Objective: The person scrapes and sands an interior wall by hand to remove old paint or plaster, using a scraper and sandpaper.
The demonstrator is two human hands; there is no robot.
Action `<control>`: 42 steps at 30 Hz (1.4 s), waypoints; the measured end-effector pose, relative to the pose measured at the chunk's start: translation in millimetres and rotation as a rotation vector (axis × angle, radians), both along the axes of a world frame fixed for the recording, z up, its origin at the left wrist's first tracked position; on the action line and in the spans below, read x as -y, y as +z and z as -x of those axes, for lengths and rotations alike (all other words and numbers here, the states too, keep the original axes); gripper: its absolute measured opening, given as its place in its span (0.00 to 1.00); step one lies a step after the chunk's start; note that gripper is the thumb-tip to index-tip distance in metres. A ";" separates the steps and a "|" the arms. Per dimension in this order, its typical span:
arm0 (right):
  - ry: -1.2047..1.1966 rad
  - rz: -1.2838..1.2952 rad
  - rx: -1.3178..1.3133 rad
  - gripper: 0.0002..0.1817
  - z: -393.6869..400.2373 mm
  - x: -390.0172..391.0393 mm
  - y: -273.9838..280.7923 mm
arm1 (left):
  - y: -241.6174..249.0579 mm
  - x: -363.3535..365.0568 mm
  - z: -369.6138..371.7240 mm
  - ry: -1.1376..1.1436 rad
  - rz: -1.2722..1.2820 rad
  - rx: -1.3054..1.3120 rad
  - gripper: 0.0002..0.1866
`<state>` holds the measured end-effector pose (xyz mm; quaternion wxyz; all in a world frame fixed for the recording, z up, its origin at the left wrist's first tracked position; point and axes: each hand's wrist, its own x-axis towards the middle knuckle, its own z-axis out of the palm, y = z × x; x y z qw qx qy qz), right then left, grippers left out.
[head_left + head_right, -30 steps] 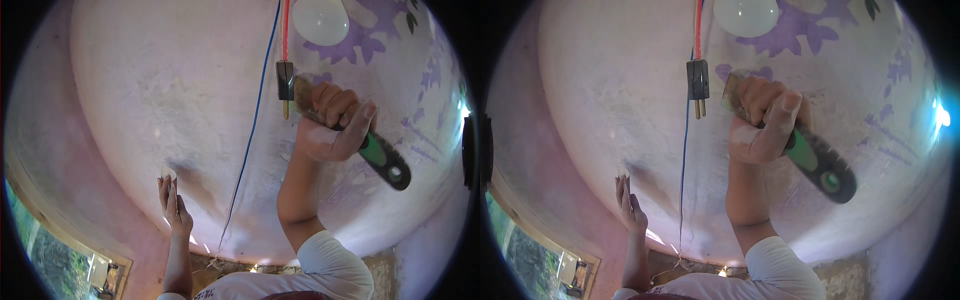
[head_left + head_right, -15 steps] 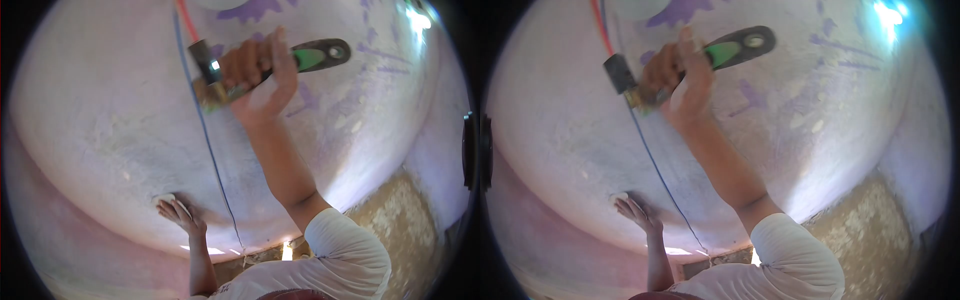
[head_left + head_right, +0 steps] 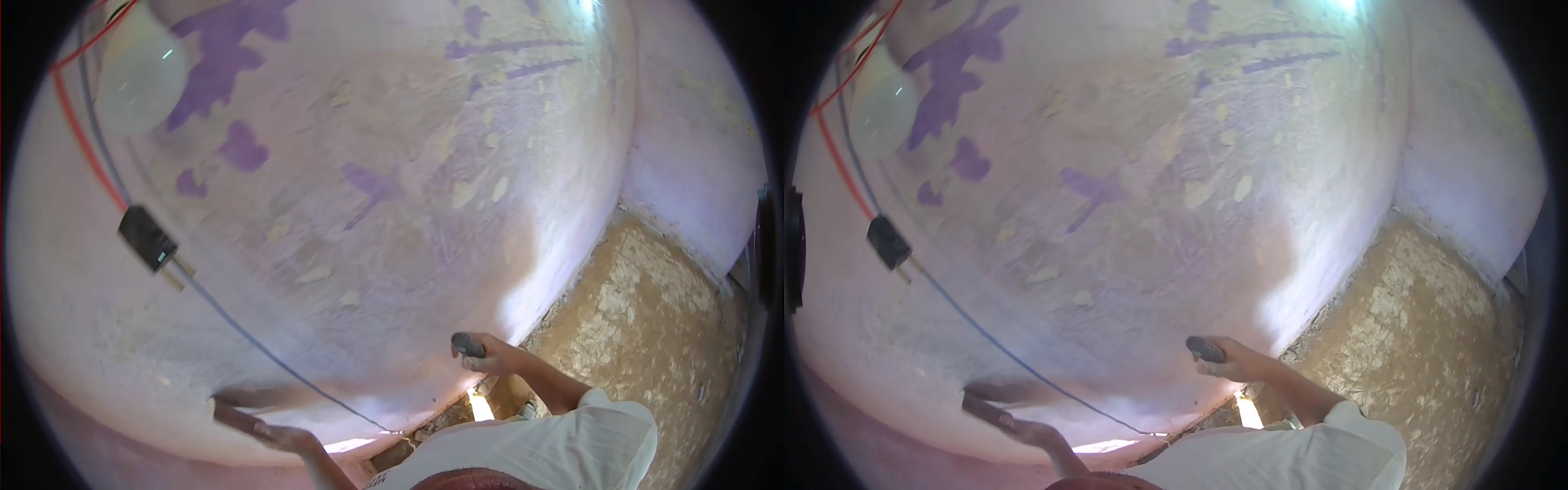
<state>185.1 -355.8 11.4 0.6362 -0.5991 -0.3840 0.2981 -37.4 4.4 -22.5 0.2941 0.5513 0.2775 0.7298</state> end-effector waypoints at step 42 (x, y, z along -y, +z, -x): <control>-0.929 0.442 -0.030 0.16 -70.0 402.5 -9.9 | 23.3 426.2 -445.5 -0.275 -0.901 -0.698 0.23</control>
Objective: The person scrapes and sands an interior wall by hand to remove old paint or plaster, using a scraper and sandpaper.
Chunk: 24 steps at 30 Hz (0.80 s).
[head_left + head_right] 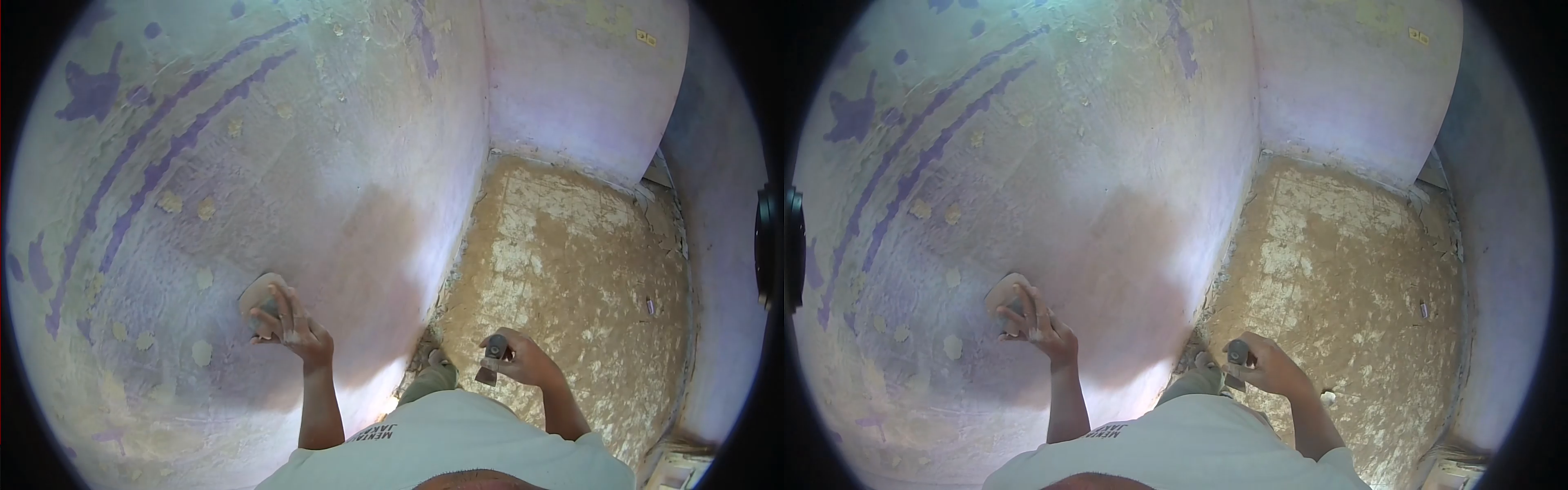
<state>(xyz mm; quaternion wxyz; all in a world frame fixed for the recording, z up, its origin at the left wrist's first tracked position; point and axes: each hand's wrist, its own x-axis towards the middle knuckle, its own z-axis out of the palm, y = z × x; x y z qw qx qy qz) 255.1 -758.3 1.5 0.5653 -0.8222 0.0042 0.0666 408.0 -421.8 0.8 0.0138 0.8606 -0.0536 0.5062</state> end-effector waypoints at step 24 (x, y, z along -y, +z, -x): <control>0.058 -0.726 -0.217 0.20 -249.0 3.5 18.1 | 23.6 69.9 -127.1 -1.002 0.307 -0.017 0.15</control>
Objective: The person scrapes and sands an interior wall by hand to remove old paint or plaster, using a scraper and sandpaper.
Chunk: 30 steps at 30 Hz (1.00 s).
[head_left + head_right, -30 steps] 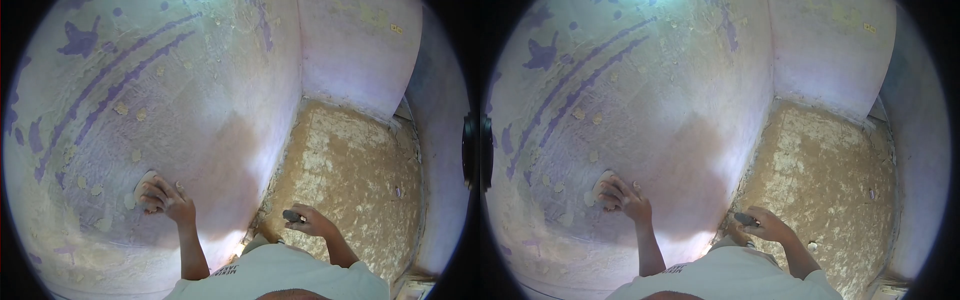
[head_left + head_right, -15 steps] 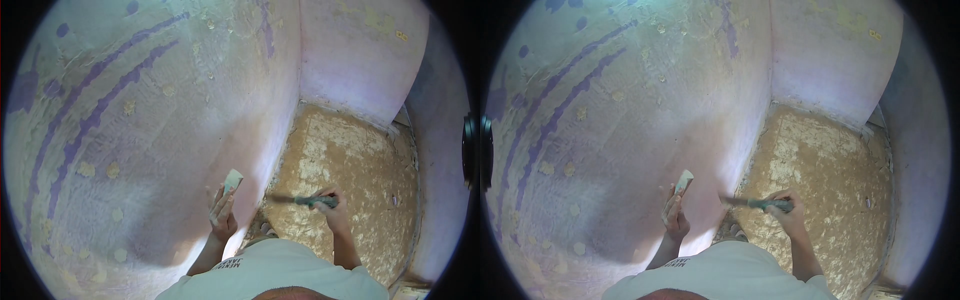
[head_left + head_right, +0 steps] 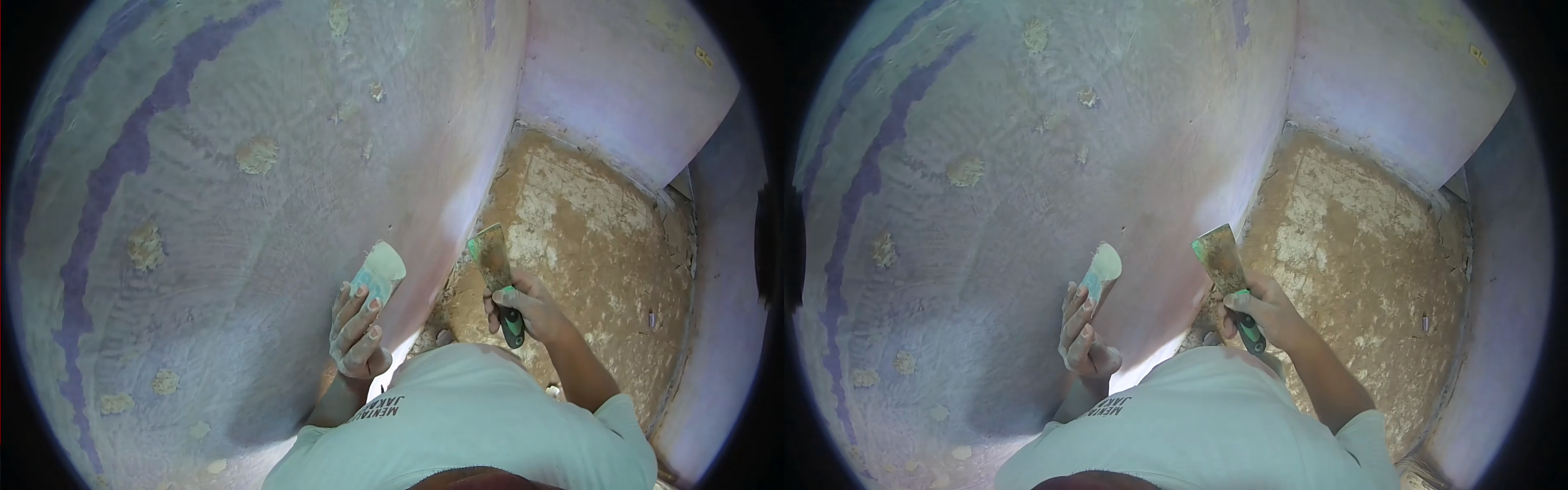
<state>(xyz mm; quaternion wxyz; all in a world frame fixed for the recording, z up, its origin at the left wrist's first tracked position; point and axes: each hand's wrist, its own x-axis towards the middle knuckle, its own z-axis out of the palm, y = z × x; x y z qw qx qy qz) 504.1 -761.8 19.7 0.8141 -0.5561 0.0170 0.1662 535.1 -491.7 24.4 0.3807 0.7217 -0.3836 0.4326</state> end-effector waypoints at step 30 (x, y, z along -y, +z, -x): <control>0.247 0.251 0.234 0.17 -146.9 -1.6 136.1 | -3.6 45.5 -41.4 0.067 0.113 0.071 0.15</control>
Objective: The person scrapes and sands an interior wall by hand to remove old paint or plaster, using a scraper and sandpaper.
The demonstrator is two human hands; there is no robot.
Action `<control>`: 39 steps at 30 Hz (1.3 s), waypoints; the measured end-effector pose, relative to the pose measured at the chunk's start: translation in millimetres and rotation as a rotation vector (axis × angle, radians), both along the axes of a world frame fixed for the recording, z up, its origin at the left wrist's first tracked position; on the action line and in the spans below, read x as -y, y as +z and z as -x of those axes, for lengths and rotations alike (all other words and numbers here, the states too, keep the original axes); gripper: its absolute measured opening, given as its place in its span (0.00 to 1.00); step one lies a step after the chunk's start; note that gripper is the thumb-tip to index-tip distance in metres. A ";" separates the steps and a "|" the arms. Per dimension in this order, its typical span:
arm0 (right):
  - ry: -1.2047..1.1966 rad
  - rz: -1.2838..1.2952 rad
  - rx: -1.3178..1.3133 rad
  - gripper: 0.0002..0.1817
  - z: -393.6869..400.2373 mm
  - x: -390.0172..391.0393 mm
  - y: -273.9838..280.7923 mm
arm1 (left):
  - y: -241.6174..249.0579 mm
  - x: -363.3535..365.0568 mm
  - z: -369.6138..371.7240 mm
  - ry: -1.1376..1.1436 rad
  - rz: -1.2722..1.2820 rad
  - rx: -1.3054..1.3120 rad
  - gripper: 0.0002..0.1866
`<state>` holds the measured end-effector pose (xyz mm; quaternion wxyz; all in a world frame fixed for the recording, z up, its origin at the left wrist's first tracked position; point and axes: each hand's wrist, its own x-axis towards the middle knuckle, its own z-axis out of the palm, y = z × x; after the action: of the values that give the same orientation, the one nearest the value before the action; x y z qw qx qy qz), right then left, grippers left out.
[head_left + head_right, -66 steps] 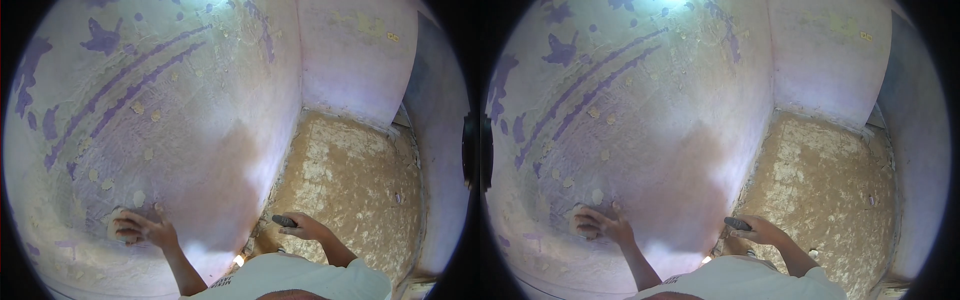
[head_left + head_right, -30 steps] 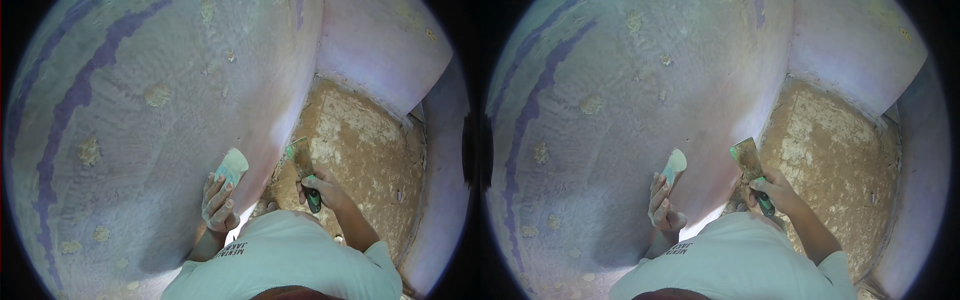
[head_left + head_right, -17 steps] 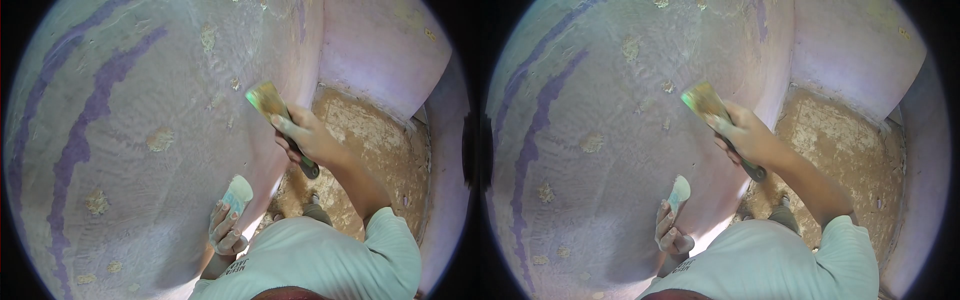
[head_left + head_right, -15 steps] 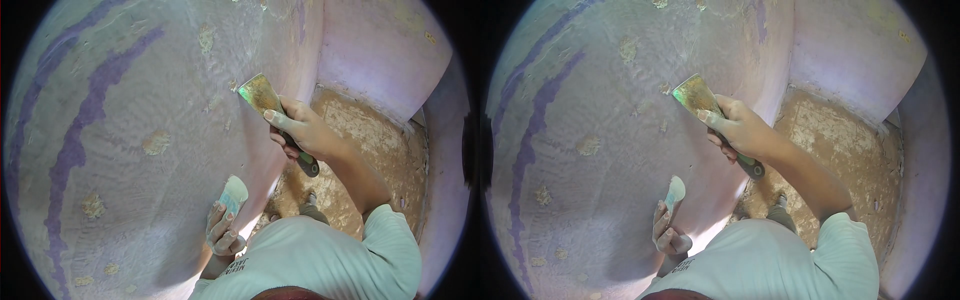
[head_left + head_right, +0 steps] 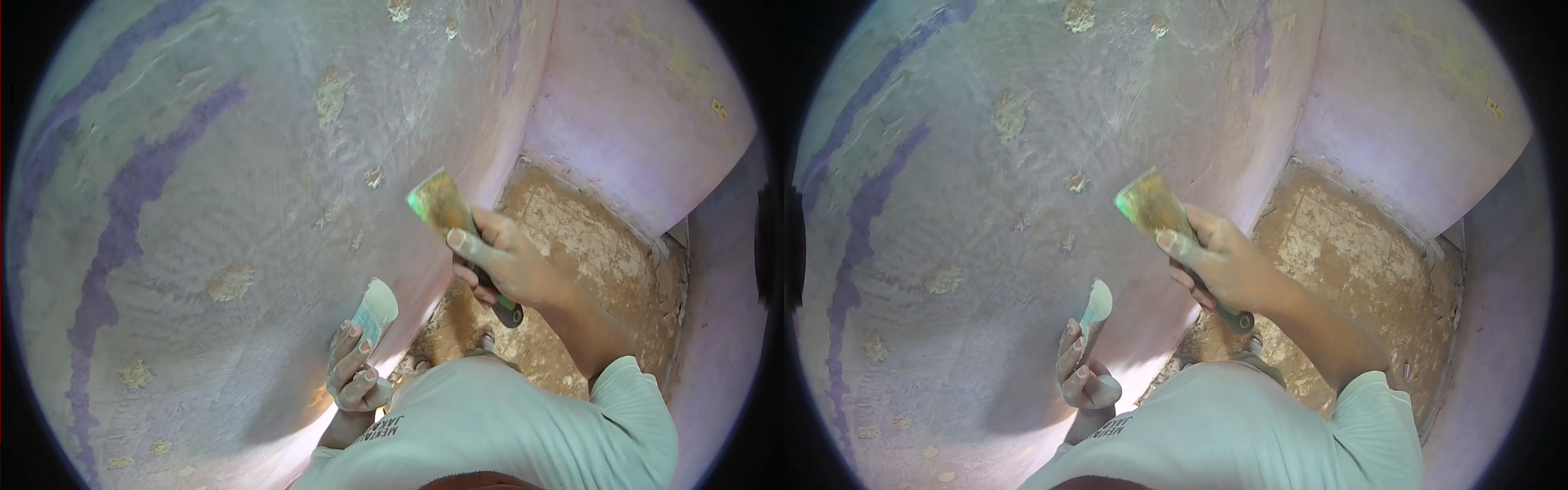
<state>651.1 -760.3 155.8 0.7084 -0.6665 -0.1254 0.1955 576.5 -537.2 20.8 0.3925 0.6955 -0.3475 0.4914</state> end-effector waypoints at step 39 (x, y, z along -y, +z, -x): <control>0.043 -0.112 -0.082 0.21 -53.3 281.9 -213.5 | 37.5 118.9 -138.0 1.334 -0.307 0.312 0.23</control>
<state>704.3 -1042.1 -57.7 0.7447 -0.6145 -0.1214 0.2305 714.6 -656.1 58.3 -0.1500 0.7293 0.0358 0.6666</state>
